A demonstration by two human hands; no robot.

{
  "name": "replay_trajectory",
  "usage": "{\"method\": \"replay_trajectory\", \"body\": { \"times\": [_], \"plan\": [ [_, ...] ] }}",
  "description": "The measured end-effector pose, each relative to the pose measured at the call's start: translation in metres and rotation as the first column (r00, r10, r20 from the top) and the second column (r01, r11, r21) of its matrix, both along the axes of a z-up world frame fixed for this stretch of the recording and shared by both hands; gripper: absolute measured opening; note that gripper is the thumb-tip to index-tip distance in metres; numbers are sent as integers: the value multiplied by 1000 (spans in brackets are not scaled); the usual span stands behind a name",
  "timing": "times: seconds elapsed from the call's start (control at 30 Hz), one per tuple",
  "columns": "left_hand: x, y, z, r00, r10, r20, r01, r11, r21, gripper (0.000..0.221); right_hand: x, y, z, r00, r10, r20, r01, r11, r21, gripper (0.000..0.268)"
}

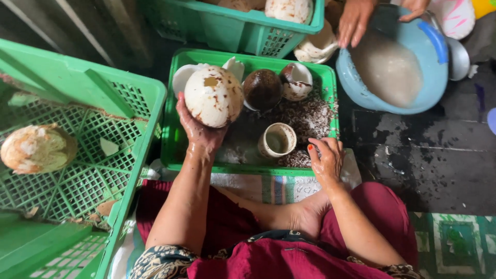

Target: Cleaning and scraping the outer surface of coconut shells using a hand tool in a processing area

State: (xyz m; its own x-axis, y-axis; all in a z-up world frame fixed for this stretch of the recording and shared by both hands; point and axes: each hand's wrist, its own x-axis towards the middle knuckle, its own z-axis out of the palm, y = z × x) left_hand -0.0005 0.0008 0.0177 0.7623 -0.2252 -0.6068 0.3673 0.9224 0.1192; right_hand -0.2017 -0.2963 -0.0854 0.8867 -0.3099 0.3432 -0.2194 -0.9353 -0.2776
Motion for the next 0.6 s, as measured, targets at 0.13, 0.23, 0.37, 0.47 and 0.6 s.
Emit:
{"method": "replay_trajectory", "body": {
  "times": [0.13,0.23,0.37,0.47,0.6],
  "plan": [
    [2,2,-8,999,0,36,0,1000,-7,62,5,7,1,990,73,120,-68,996,-51,15],
    [3,3,-8,999,-9,31,9,1000,-1,62,10,14,5,983,111,145,-104,993,-58,13],
    [6,5,-14,998,-25,49,25,1000,2,63,9,17,6,985,127,117,-122,991,-54,9],
    [5,6,-10,997,-43,60,42,999,10,64,13,30,26,957,154,244,-216,943,251,14],
    [2,0,-7,993,-94,71,95,995,-11,67,36,54,55,927,188,323,-295,898,326,14]
  ]
}}
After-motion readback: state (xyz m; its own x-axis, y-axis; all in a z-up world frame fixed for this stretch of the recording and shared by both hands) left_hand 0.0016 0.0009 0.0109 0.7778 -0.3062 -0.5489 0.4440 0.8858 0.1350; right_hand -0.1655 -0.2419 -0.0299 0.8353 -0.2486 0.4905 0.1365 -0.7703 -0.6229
